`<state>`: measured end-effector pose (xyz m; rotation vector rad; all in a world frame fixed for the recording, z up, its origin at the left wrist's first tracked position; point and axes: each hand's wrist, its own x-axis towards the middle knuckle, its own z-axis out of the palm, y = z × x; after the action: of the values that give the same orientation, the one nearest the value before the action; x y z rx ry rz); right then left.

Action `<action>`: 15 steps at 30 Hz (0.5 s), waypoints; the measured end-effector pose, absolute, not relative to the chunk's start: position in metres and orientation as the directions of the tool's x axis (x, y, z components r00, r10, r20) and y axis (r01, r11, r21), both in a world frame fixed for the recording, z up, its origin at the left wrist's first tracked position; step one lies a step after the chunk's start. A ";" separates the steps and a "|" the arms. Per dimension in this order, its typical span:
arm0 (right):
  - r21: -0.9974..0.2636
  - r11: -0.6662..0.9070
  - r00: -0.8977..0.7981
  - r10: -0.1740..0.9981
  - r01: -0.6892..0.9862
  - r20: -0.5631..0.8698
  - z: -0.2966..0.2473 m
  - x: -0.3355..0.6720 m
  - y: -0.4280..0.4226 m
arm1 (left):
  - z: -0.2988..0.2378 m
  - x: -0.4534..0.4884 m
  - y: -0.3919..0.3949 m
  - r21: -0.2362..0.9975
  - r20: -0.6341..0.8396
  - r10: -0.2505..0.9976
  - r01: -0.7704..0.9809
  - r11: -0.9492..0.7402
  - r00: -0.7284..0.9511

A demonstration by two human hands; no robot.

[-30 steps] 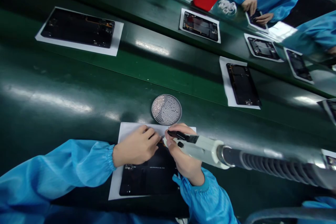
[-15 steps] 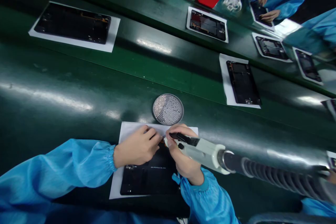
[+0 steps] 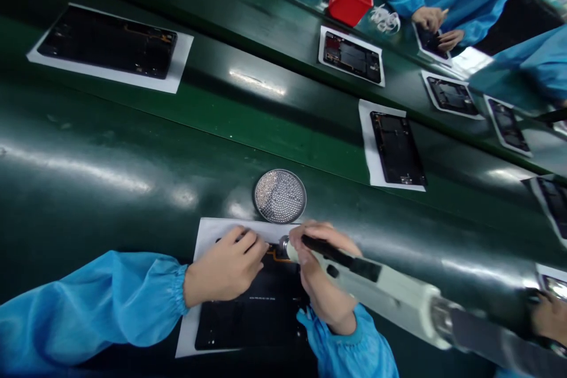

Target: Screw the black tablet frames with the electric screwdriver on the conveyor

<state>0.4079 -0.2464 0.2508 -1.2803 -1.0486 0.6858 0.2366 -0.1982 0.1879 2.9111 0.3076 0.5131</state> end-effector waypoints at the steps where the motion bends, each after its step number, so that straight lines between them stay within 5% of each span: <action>1: -0.963 0.241 0.422 0.866 0.118 0.268 0.253 0.408 -0.240 | 0.186 0.237 -0.198 0.208 0.336 0.240 0.176 -0.962 0.911; 15: -0.970 0.225 0.533 0.812 0.088 0.237 0.231 0.398 -0.209 | 0.184 0.237 -0.199 0.324 0.372 0.327 0.209 -0.923 0.868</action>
<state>0.3984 -0.2095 0.2312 -1.2637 -0.9037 0.6067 0.2368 -0.1993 0.1844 2.7668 0.4053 0.6216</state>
